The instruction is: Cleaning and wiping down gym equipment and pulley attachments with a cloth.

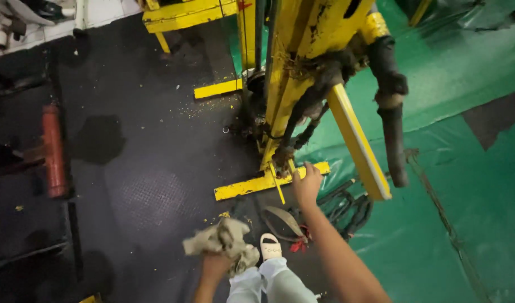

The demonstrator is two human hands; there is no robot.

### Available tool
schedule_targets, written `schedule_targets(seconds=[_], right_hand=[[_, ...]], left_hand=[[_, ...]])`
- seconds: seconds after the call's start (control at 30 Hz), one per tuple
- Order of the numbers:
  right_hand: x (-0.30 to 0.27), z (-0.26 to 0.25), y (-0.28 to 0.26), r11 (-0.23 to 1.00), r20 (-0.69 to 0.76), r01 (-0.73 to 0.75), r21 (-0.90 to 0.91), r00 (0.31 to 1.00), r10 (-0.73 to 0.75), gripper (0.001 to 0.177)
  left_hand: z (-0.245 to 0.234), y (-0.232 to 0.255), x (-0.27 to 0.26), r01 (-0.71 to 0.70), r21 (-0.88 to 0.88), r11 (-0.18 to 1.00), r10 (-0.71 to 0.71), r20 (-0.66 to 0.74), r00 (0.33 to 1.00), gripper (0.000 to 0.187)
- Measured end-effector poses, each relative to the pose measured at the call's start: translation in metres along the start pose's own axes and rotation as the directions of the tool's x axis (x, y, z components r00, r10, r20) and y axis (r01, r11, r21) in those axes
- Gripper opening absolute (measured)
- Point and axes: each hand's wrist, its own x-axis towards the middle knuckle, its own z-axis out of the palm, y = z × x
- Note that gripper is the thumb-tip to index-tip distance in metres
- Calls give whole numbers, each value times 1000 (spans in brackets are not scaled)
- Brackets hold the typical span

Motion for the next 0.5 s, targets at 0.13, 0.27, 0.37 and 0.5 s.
schedule_targets(seconds=[0.13, 0.27, 0.37, 0.5], right_hand=[[-72, -82, -81, 932, 28, 281, 229, 955, -295, 53], [-98, -128, -142, 808, 289, 324, 491, 815, -503, 66], [-121, -114, -106, 799, 363, 241, 551, 793, -490, 45], [-115, -187, -132, 876, 484, -153, 458, 869, -101, 20]], left_hand=[[-21, 16, 22, -80, -206, 975, 91, 44, 995, 43], [-96, 98, 48, -113, -425, 898, 203, 173, 964, 61], [-123, 98, 57, -84, -501, 862, 266, 304, 915, 68], [-142, 93, 76, 113, -571, 813, 239, 504, 830, 64]])
